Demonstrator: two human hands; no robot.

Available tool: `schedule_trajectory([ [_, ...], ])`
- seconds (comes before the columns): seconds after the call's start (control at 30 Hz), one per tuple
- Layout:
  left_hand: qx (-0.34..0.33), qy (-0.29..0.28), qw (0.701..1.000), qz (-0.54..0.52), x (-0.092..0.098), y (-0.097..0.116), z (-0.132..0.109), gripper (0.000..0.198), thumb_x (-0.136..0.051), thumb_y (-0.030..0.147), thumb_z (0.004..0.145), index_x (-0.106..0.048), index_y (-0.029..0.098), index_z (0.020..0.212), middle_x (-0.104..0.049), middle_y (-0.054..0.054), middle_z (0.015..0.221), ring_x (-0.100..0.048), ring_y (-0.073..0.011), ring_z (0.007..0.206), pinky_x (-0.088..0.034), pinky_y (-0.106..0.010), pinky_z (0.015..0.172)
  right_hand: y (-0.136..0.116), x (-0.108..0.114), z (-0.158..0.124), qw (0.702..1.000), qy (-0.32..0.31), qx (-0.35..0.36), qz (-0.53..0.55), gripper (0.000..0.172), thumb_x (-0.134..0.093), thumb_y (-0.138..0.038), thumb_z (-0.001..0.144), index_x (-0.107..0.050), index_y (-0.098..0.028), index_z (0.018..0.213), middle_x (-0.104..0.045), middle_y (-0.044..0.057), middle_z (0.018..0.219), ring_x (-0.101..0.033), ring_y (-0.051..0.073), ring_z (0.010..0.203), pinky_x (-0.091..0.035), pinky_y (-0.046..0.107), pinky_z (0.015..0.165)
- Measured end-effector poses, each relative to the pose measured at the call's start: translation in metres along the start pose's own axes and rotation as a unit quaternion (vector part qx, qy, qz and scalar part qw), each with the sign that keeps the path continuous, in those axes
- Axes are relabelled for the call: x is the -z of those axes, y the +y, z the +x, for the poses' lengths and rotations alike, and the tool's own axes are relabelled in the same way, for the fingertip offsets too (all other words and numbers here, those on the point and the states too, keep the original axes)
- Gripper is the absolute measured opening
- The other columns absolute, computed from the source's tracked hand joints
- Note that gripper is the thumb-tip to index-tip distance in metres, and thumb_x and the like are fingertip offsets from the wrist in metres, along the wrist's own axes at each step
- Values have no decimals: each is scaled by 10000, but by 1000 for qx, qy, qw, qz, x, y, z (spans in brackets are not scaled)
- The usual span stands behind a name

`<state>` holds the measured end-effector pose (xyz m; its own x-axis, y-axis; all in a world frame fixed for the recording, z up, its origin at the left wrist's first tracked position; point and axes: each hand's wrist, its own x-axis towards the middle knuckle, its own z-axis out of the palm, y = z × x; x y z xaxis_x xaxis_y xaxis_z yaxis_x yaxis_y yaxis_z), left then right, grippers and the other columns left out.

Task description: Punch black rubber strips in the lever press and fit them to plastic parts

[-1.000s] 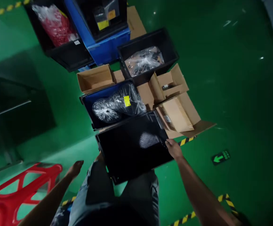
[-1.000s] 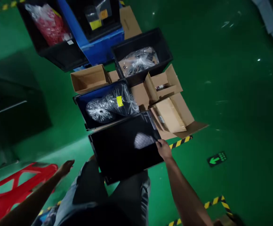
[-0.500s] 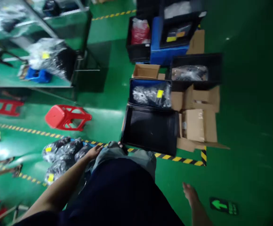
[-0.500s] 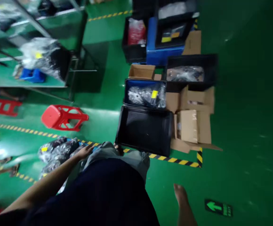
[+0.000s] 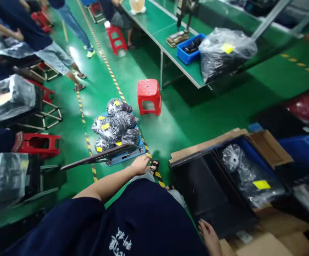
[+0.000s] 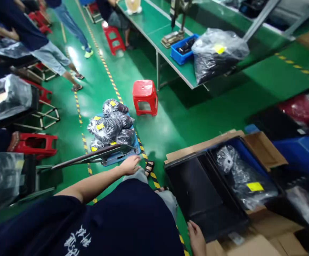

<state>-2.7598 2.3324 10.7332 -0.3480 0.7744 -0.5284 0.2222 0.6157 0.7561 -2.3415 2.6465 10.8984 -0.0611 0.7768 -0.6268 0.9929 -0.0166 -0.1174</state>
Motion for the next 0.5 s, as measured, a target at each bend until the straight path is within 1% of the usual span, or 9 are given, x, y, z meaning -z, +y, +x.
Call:
schedule_trajectory([
  [0.03, 5, 88, 996, 17, 15, -14, -10, 553, -581, 422, 1030, -634, 131, 1497, -555, -215, 1638, -406, -379, 1610, -286, -526, 1353, -13, 4, 8, 1000, -10, 2, -5, 622, -599, -805, 534, -706, -318, 905, -821, 99, 916, -813, 429, 1023, -692, 533, 878],
  [0.07, 29, 184, 982, 40, 30, -29, -19, 574, -559, 439, 1048, -609, 130, 1529, -517, -211, 1679, -327, -381, 1652, -209, -545, 1379, -25, 7, 15, 1000, -23, 5, -13, 635, -625, -781, 521, -723, -289, 910, -820, 112, 916, -817, 417, 999, -693, 503, 852],
  [0.1, 74, 272, 958, 62, 43, -44, -26, 595, -539, 464, 1062, -592, 124, 1547, -505, -218, 1690, -301, -392, 1662, -169, -573, 1382, -36, 9, 21, 999, -36, 12, -28, 637, -637, -762, 518, -737, -268, 908, -819, 119, 913, -818, 405, 982, -691, 477, 827],
  [0.13, 141, 331, 930, 75, 55, -60, -32, 621, -526, 491, 1066, -585, 104, 1548, -511, -247, 1676, -326, -417, 1645, -173, -609, 1366, -44, 10, 25, 997, -47, 25, -47, 625, -635, -749, 523, -747, -260, 896, -818, 117, 906, -818, 397, 974, -687, 463, 806],
  [0.17, 215, 345, 911, 72, 65, -74, -38, 650, -520, 521, 1063, -589, 78, 1534, -549, -285, 1628, -399, -447, 1597, -218, -641, 1333, -52, 11, 29, 995, -54, 43, -70, 597, -628, -737, 535, -753, -264, 877, -815, 108, 893, -818, 395, 972, -684, 460, 791],
  [0.23, 316, 284, 904, 42, 74, -98, -48, 693, -480, 610, 1059, -665, 43, 1413, -678, -328, 1435, -597, -475, 1406, -372, -638, 1220, -62, 14, 34, 988, -57, 87, -112, 516, -611, -715, 554, -751, -294, 818, -804, 82, 847, -816, 404, 970, -682, 481, 765],
  [0.3, 331, 209, 920, 16, 72, -110, -59, 738, -403, 679, 1064, -730, 56, 1283, -748, -312, 1281, -702, -458, 1233, -465, -583, 1108, -67, 20, 40, 981, -55, 125, -141, 456, -600, -703, 569, -743, -321, 772, -792, 68, 812, -815, 419, 957, -681, 509, 737],
  [0.33, 323, 190, 927, 13, 67, -111, -64, 753, -370, 692, 1067, -744, 66, 1254, -757, -303, 1261, -715, -453, 1200, -479, -565, 1077, -68, 25, 42, 977, -55, 140, -153, 445, -594, -702, 576, -743, -327, 764, -787, 67, 803, -815, 426, 951, -680, 521, 726],
  [0.5, 329, 194, 924, 10, 32, -96, -88, 726, -358, 663, 1076, -744, 86, 1286, -734, -302, 1324, -686, -450, 1238, -452, -539, 1073, -54, 57, 54, 962, -65, 188, -188, 425, -604, -673, 585, -754, -327, 782, -806, 83, 865, -806, 442, 1037, -691, 535, 787],
])
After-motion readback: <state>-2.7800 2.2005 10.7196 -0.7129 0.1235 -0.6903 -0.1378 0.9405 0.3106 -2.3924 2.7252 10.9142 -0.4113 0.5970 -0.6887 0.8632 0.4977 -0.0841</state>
